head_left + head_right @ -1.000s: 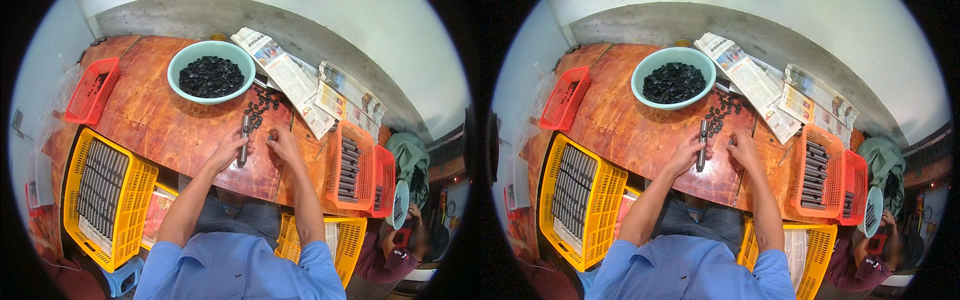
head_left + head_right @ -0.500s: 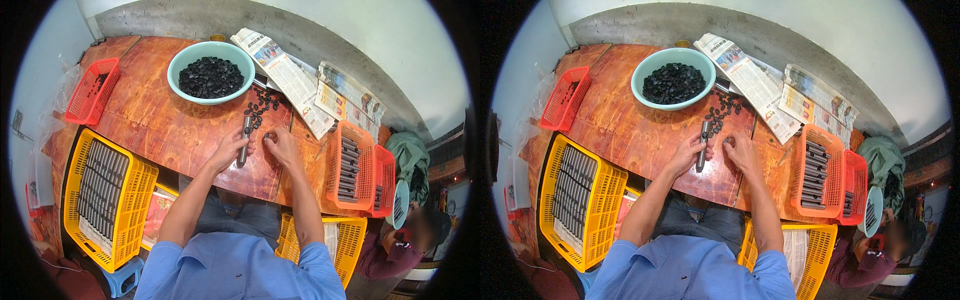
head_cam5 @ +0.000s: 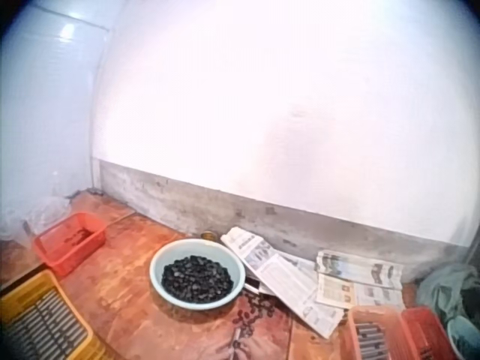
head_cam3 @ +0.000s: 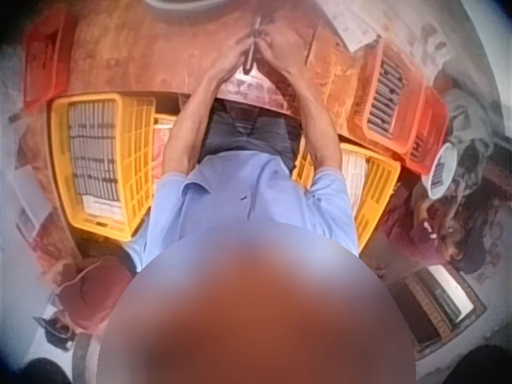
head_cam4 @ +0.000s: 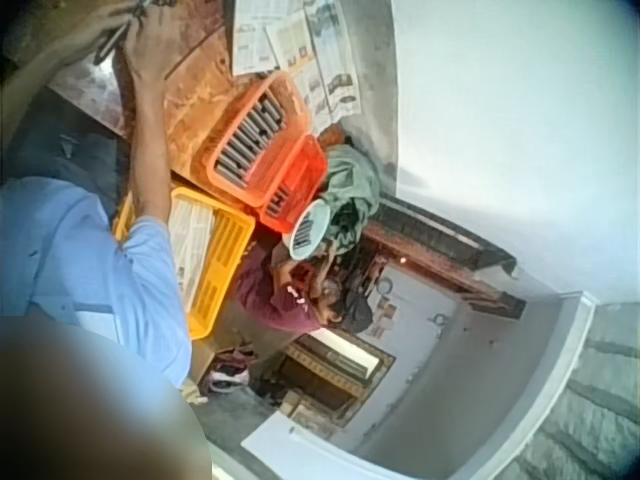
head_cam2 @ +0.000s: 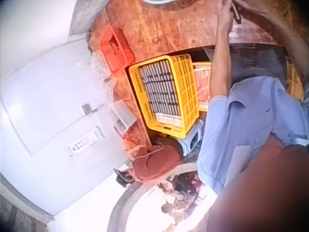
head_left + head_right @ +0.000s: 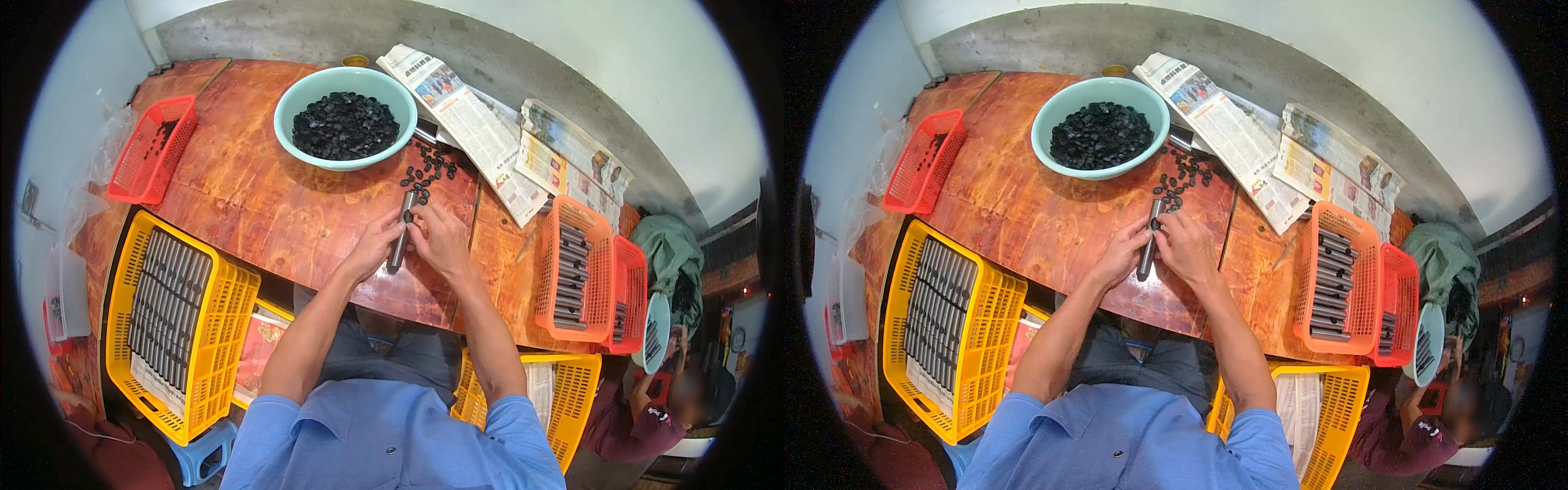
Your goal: The person repeatedly picks small dark seeds from a bowl and places them into a cylindrical metal tool on a wooden table. The person then removes the filled tool and places it into a yellow basket. This cycle is repeated multiple times.
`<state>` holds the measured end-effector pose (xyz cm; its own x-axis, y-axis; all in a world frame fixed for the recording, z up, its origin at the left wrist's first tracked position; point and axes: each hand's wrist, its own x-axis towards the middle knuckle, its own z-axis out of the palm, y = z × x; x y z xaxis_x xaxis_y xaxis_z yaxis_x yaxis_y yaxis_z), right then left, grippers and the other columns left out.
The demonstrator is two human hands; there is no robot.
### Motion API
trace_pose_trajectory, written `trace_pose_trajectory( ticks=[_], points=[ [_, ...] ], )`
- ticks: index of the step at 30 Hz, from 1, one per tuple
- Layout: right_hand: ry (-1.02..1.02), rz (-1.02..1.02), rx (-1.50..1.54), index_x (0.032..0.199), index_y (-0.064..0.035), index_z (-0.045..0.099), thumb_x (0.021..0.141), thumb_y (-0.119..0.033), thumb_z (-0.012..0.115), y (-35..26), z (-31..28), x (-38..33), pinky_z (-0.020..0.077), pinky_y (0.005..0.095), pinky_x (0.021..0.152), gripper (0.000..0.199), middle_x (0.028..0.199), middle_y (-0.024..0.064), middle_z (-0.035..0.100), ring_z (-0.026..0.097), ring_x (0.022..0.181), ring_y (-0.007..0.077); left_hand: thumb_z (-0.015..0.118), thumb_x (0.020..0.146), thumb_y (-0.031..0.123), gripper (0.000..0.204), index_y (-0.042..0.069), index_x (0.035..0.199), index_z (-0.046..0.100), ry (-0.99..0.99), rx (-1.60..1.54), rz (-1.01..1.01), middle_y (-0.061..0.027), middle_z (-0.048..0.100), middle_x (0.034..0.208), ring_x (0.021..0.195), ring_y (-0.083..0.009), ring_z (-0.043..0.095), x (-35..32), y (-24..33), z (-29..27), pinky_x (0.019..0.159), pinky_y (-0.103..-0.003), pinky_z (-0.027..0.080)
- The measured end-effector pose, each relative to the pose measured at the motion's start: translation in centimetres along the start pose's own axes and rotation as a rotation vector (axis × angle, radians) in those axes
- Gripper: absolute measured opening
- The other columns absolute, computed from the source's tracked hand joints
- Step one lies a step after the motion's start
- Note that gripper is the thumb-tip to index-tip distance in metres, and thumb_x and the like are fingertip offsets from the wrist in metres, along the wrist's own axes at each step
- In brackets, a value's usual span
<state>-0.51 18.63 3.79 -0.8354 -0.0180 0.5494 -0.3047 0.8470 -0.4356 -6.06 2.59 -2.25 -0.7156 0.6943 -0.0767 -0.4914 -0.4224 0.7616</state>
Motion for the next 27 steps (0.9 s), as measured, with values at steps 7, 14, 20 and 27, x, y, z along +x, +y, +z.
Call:
trace_pose_trajectory(
  ticks=[7, 14, 20, 27],
  points=[
    [0.041, -0.139, -0.200, 0.102, -0.0075, 0.070, 0.083, -0.011, 0.075, -0.4, 0.2, -0.4, 0.0533, 0.0413, 0.067, 0.019, 0.085, 0.0089, 0.062, 0.066, 0.077, 0.0297, 0.051, 0.110, 0.018, 0.043, 0.003, 0.150, 0.047, 0.055, -0.021, 0.022, -0.0057, 0.064, 0.122, 0.102, -0.0124, 0.066, -0.3, 0.3, 1.0, 0.084, -0.028, 0.057],
    [0.135, -0.121, -0.021, 0.110, -0.0050, 0.072, 0.088, -0.015, 0.073, -0.8, 0.8, -1.4, 0.0538, 0.0362, 0.070, 0.025, 0.095, 0.0100, 0.068, 0.067, 0.081, 0.0260, 0.052, 0.109, 0.030, 0.030, 0.004, 0.120, 0.064, 0.152, 0.063, 0.001, -0.0041, 0.071, 0.091, 0.068, -0.0113, 0.066, -0.5, 0.1, 0.7, 0.059, -0.025, 0.054],
    [-0.056, 0.702, 0.710, 0.108, -0.0007, 0.072, 0.098, -0.017, 0.069, 0.9, -0.6, -2.1, 0.0530, 0.0300, 0.064, 0.020, 0.086, 0.0047, 0.071, 0.066, 0.073, 0.0114, 0.046, 0.109, 0.035, 0.037, 0.004, 0.105, 0.065, 0.144, 0.214, -0.299, -0.0040, 0.065, 0.075, 0.054, -0.0129, 0.060, -2.9, 1.3, 3.9, 0.049, -0.025, 0.049],
    [-0.122, 0.703, 0.878, 0.100, 0.0022, 0.071, 0.101, -0.018, 0.068, 1.9, -0.7, -3.6, 0.0517, 0.0247, 0.063, 0.021, 0.085, 0.0042, 0.070, 0.064, 0.071, 0.0093, 0.045, 0.111, 0.034, 0.038, 0.002, 0.108, 0.065, 0.073, 0.304, -0.284, -0.0024, 0.062, 0.074, 0.053, -0.0113, 0.058, -3.4, 0.1, 4.0, 0.048, -0.025, 0.046]
  ],
)
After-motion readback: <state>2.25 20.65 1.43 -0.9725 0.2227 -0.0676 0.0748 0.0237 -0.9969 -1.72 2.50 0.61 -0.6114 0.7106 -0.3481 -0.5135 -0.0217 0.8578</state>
